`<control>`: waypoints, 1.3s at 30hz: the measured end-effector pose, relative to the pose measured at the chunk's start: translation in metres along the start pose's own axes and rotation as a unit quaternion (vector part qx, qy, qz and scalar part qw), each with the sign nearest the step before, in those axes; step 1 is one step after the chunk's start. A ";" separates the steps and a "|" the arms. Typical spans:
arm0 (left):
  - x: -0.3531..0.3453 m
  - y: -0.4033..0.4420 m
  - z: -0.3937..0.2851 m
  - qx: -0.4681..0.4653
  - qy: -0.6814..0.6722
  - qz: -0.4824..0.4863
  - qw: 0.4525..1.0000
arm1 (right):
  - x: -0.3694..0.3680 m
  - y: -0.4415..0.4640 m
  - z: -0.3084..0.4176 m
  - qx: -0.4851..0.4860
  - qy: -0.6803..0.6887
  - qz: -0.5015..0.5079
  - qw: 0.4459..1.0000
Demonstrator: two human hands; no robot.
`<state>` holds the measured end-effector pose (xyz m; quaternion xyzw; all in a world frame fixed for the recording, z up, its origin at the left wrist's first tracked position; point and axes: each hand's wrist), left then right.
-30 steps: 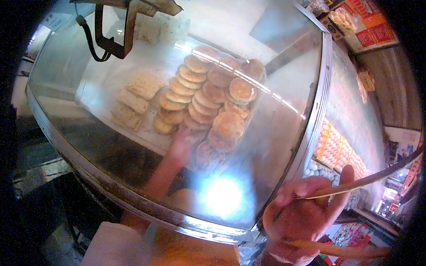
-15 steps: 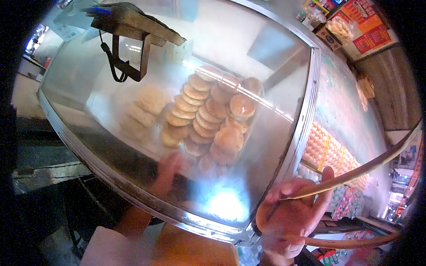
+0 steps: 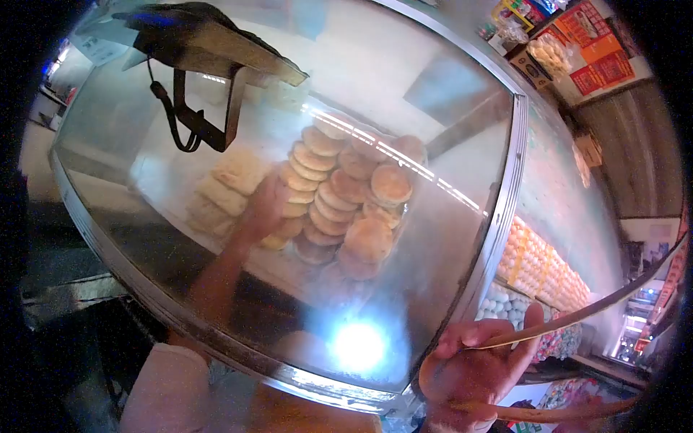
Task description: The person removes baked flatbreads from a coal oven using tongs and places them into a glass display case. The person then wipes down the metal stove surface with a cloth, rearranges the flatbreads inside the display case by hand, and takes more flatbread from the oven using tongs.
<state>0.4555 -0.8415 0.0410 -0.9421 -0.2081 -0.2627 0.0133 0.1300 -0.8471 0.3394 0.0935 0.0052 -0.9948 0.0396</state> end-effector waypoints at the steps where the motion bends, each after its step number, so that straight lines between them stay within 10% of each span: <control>1: -0.006 -0.001 -0.001 0.000 -0.001 0.002 1.000 | -0.002 -0.001 0.001 0.003 -0.003 -0.001 1.000; 13: -0.005 -0.003 0.016 0.071 -0.151 -0.096 0.981 | -0.007 0.000 -0.001 0.018 -0.051 -0.049 0.997; 21: 0.015 -0.018 0.004 0.031 -0.037 0.028 0.998 | -0.008 0.001 0.000 0.019 0.032 -0.033 0.999; 28: 0.034 -0.086 0.014 0.034 -0.095 -0.158 0.982 | -0.007 -0.001 0.006 0.054 0.037 0.092 0.994; 33: 0.075 -0.049 0.037 -0.160 0.352 -0.028 0.922 | -0.002 0.006 0.001 -0.024 0.033 -0.009 0.999; 35: 0.077 -0.023 0.015 -0.212 0.404 -0.024 0.889 | 0.029 0.031 -0.035 0.387 -0.070 0.150 0.907; 37: 0.074 -0.001 0.016 -0.200 0.442 -0.013 0.874 | 0.020 0.012 -0.009 0.162 -0.048 0.159 0.973; 39: 0.069 0.008 0.029 -0.188 0.468 0.011 0.863 | -0.007 0.011 -0.005 0.192 -0.057 0.108 0.974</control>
Point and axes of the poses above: each hand's wrist, its own y-axis towards the middle knuckle, its own x-axis out of the back of the hand, z = x × y, and after that the axes turned 8 degrees about -x, right-handed
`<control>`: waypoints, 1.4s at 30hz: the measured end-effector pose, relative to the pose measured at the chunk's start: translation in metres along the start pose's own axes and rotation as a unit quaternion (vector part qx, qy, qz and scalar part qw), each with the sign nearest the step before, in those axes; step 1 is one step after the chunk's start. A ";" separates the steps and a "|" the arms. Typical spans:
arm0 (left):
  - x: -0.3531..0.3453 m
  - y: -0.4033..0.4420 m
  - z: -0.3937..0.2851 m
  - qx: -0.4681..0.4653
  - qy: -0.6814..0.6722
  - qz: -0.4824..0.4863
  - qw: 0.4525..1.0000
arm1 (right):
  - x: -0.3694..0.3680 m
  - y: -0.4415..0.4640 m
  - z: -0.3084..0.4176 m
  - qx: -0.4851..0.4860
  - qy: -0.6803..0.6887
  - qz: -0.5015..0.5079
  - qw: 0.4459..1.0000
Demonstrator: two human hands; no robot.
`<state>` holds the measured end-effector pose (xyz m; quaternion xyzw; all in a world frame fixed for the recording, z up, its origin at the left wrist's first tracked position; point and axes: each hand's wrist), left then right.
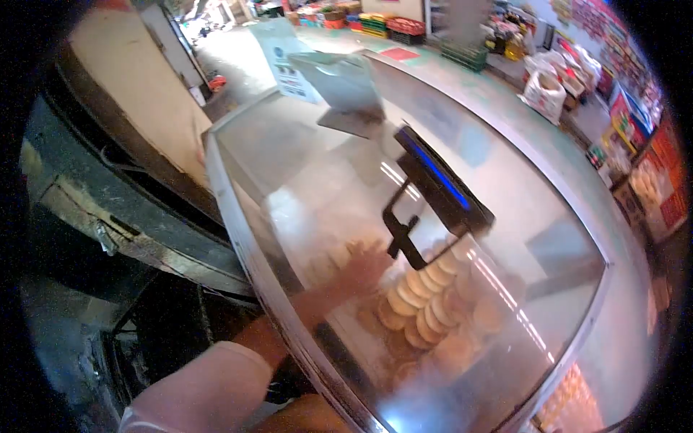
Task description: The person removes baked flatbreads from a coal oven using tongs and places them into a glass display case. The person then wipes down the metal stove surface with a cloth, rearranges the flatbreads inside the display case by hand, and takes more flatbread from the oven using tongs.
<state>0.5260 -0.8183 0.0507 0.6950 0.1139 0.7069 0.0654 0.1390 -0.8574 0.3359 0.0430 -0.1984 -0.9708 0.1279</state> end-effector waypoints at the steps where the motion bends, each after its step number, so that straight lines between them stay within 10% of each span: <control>1: -0.007 0.001 0.000 0.006 0.017 0.003 1.000 | 0.002 -0.001 -0.004 0.008 0.013 -0.001 1.000; 28: 0.003 -0.040 -0.005 0.032 -0.050 0.050 0.997 | 0.023 -0.014 0.002 -0.055 -0.042 0.040 0.997; 29: 0.005 -0.045 -0.006 0.050 -0.065 0.039 0.996 | 0.031 -0.014 -0.001 -0.128 0.122 0.031 0.984; 32: 0.005 -0.075 -0.004 0.158 -0.146 -0.025 0.976 | 0.056 -0.014 -0.011 -0.320 0.566 0.001 0.760; 37: 0.017 -0.124 -0.003 0.384 -0.246 -0.132 0.880 | 0.045 -0.018 -0.008 -0.351 0.867 0.007 0.354; 42: -0.005 -0.139 0.012 0.420 -0.001 0.117 0.900 | 0.061 -0.015 -0.008 -0.419 0.679 0.003 0.603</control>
Point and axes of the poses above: each hand's wrist, its own y-axis towards the middle knuckle, its own x-axis out of the back of the hand, z = x × y, and after that the axes turned 8 degrees about -x, right-handed
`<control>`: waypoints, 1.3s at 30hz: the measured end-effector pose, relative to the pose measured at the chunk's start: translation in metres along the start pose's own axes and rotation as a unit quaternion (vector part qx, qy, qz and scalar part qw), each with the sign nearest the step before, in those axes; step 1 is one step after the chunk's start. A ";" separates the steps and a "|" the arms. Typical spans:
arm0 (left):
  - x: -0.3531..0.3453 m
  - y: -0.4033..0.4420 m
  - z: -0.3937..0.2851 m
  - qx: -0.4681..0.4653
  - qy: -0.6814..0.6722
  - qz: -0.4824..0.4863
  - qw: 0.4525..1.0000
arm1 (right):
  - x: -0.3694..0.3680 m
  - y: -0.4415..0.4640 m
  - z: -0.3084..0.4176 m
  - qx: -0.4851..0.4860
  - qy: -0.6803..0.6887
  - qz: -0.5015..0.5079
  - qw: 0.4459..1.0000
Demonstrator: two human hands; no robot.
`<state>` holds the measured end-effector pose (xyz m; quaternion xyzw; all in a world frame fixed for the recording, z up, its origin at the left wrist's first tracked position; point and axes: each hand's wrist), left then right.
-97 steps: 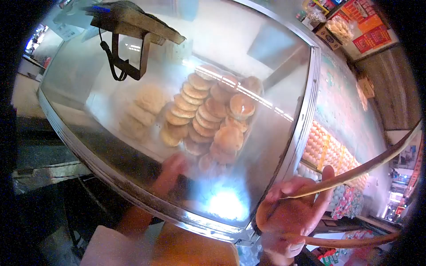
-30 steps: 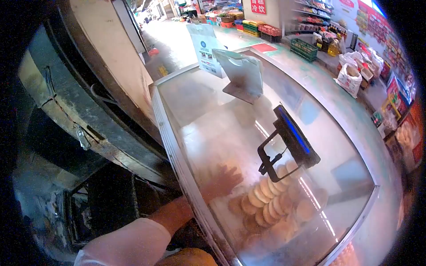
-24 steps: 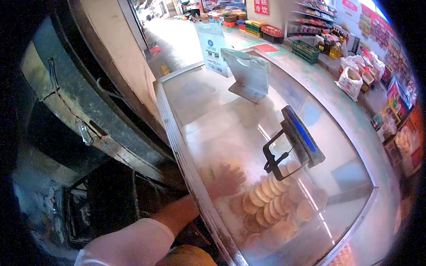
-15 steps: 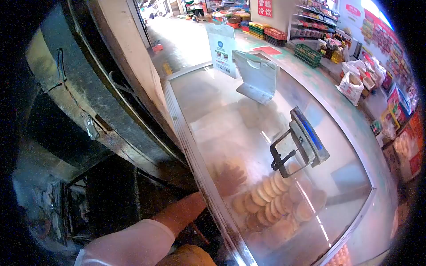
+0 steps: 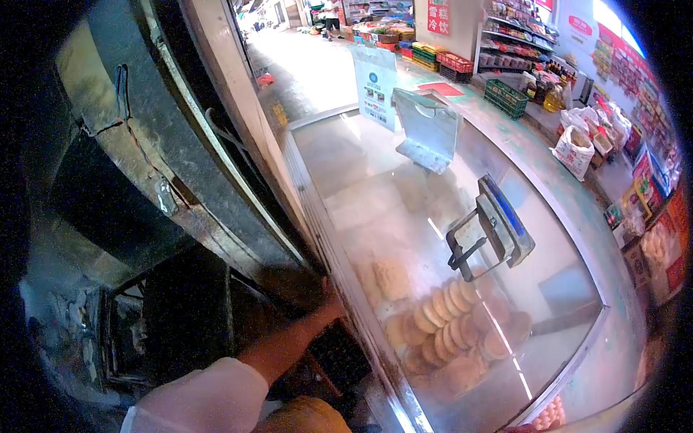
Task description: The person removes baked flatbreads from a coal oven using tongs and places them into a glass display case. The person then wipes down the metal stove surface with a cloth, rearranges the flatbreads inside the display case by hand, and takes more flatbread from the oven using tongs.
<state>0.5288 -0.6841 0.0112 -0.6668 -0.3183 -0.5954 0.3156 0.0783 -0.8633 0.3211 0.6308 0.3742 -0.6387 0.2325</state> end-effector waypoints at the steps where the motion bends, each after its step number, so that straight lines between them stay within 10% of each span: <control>1: -0.032 0.012 0.011 0.017 -0.148 -0.025 0.988 | -0.001 0.000 0.000 0.018 -0.028 -0.034 0.999; 6: -0.064 0.029 0.020 0.056 -0.201 -0.091 0.974 | -0.014 0.019 -0.028 0.272 -0.431 -0.125 0.851; 8: 0.025 0.010 -0.002 0.126 -0.277 -0.031 0.952 | -0.015 0.022 -0.035 0.304 -0.487 -0.139 0.807; 16: 0.029 0.010 0.004 0.144 -0.250 0.010 0.957 | -0.020 0.020 -0.044 0.325 -0.535 -0.191 0.756; 18: 0.016 0.012 0.017 0.134 -0.262 0.044 0.955 | -0.038 0.030 -0.065 0.387 -0.718 -0.005 0.578; 25: -0.113 0.020 0.061 0.033 -0.380 -0.095 0.920 | -0.012 0.017 -0.041 0.367 -0.702 -0.067 0.607; 26: -0.122 0.007 0.056 0.055 -0.424 -0.117 0.896 | 0.010 0.010 -0.011 0.176 -0.375 0.023 0.910; 28: -0.094 -0.034 0.030 0.110 -0.517 -0.157 0.834 | 0.026 0.004 0.044 -0.059 0.042 0.110 0.991; 29: -0.069 -0.060 0.013 0.143 -0.564 -0.173 0.794 | 0.026 0.004 0.072 -0.055 -0.094 -0.075 0.991; 31: -0.053 -0.109 -0.006 0.154 -0.602 -0.144 0.770 | -0.015 0.020 -0.042 0.338 -0.373 -0.181 0.845; 33: -0.003 -0.171 -0.031 0.101 -0.589 -0.086 0.797 | 0.002 0.017 0.020 0.028 -0.152 -0.170 0.973; 34: -0.029 -0.199 -0.028 0.079 -0.579 -0.053 0.810 | -0.016 0.017 -0.015 0.151 -0.517 -0.047 0.841; 35: -0.061 -0.234 -0.027 0.059 -0.567 -0.020 0.821 | -0.034 0.017 -0.050 0.363 -0.730 -0.015 0.579; 38: -0.083 -0.322 -0.022 0.118 -0.554 0.347 0.748 | 0.023 0.018 0.010 0.100 -0.549 -0.232 0.797; 39: -0.084 -0.350 -0.019 0.091 -0.519 0.404 0.748 | 0.005 0.024 -0.029 0.267 -0.637 -0.078 0.719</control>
Point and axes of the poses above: each hand's wrist, its own y-axis towards the middle knuckle, its own x-axis out of the back of the hand, z = x × y, and after that the axes turned 8 degrees about -x, right-handed
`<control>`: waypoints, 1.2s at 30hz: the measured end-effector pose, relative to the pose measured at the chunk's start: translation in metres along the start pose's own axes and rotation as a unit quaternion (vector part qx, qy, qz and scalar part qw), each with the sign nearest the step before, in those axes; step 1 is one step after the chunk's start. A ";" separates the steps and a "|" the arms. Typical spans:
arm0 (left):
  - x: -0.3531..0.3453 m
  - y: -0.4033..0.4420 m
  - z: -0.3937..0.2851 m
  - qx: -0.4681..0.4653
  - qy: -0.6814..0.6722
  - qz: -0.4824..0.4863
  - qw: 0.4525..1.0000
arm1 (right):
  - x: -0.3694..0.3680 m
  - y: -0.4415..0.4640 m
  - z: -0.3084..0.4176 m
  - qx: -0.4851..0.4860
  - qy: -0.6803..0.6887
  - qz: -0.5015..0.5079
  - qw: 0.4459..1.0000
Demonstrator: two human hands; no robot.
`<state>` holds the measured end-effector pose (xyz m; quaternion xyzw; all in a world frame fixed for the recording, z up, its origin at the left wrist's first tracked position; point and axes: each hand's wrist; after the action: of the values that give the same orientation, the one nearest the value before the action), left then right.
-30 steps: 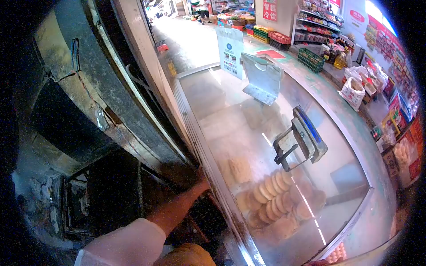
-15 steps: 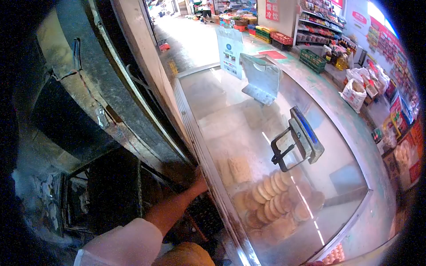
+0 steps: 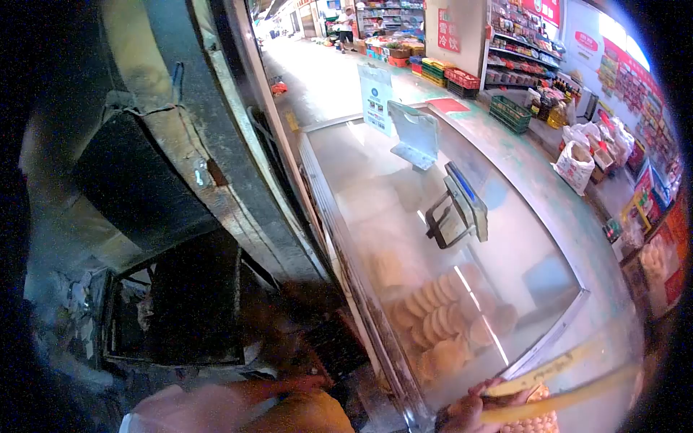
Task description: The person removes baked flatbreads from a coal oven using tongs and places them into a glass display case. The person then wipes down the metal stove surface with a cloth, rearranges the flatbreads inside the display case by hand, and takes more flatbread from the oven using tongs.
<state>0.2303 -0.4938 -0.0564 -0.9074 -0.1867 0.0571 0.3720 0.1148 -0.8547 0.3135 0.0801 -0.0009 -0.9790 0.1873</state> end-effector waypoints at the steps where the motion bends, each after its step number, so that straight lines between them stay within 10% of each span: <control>1: -0.008 -0.018 0.018 0.018 0.030 0.037 0.999 | -0.007 0.001 0.008 0.000 0.004 0.001 1.000; 26: -0.089 -0.225 0.166 -0.026 0.161 -0.077 0.984 | -0.004 0.005 0.017 0.134 -0.173 0.062 0.974; 29: -0.098 -0.249 0.005 -0.045 0.005 -0.130 0.991 | -0.003 0.005 0.011 0.138 -0.198 0.049 0.969; 36: -0.122 -0.227 -0.008 0.026 0.028 -0.032 0.999 | -0.004 0.002 0.020 0.158 -0.216 0.051 0.962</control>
<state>0.0520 -0.3976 0.1029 -0.8924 -0.2033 0.0241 0.4020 0.1164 -0.8560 0.3343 -0.1051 -0.2000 -0.9496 0.2174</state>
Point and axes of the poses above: each hand's wrist, its own y-axis towards the middle knuckle, its own x-axis out of the back of the hand, z = x × y, and after that the axes turned 8 degrees about -x, right-handed
